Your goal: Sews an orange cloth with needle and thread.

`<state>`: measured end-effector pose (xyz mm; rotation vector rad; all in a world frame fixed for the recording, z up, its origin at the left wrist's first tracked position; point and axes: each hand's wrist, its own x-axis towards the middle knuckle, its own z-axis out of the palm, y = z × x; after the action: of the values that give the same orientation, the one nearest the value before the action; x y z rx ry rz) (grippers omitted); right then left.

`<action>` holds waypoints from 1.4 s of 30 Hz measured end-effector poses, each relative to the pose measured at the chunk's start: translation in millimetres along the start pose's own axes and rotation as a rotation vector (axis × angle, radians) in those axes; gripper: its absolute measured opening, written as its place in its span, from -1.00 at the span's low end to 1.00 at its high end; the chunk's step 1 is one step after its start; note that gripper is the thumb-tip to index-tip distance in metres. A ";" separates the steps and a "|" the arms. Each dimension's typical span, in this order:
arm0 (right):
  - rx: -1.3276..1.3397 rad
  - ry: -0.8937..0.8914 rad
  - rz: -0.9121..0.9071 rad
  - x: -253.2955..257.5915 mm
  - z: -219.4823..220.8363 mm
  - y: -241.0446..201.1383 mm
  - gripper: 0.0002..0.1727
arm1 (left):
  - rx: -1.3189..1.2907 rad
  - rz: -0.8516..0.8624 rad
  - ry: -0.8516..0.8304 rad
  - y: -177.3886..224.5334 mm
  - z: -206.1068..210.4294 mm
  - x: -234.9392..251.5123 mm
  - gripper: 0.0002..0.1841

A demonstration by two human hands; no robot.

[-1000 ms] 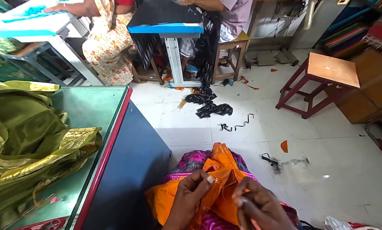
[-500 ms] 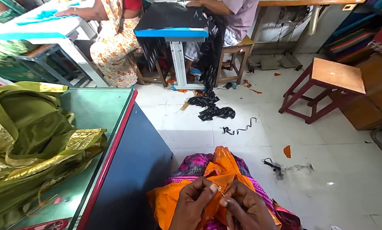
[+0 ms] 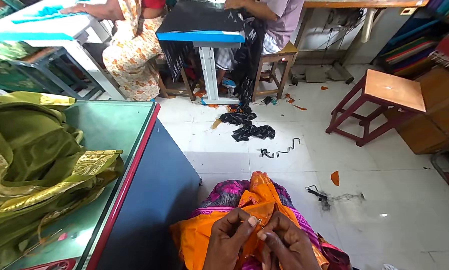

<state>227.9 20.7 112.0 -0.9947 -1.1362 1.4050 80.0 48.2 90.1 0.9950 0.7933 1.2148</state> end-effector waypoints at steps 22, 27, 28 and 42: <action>-0.020 -0.066 -0.242 10.5 -11.3 30.0 -0.80 | -0.314 -0.279 0.034 1.6 9.8 -2.7 -0.74; -0.092 0.083 -0.272 12.8 -7.8 29.4 -0.75 | -0.203 -0.240 0.015 -4.4 9.8 -5.9 -0.78; -0.139 0.095 -0.299 12.2 -11.1 25.5 -0.72 | -0.166 -0.215 0.021 -5.4 9.0 -5.9 -0.79; 0.365 0.216 0.007 13.2 -44.2 -13.7 -0.56 | 0.026 -0.061 -0.034 -19.9 -0.7 -3.9 -0.87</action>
<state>272.0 39.8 116.1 -0.8618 -0.6878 1.4095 86.2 43.4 71.4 1.0034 0.8084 1.1351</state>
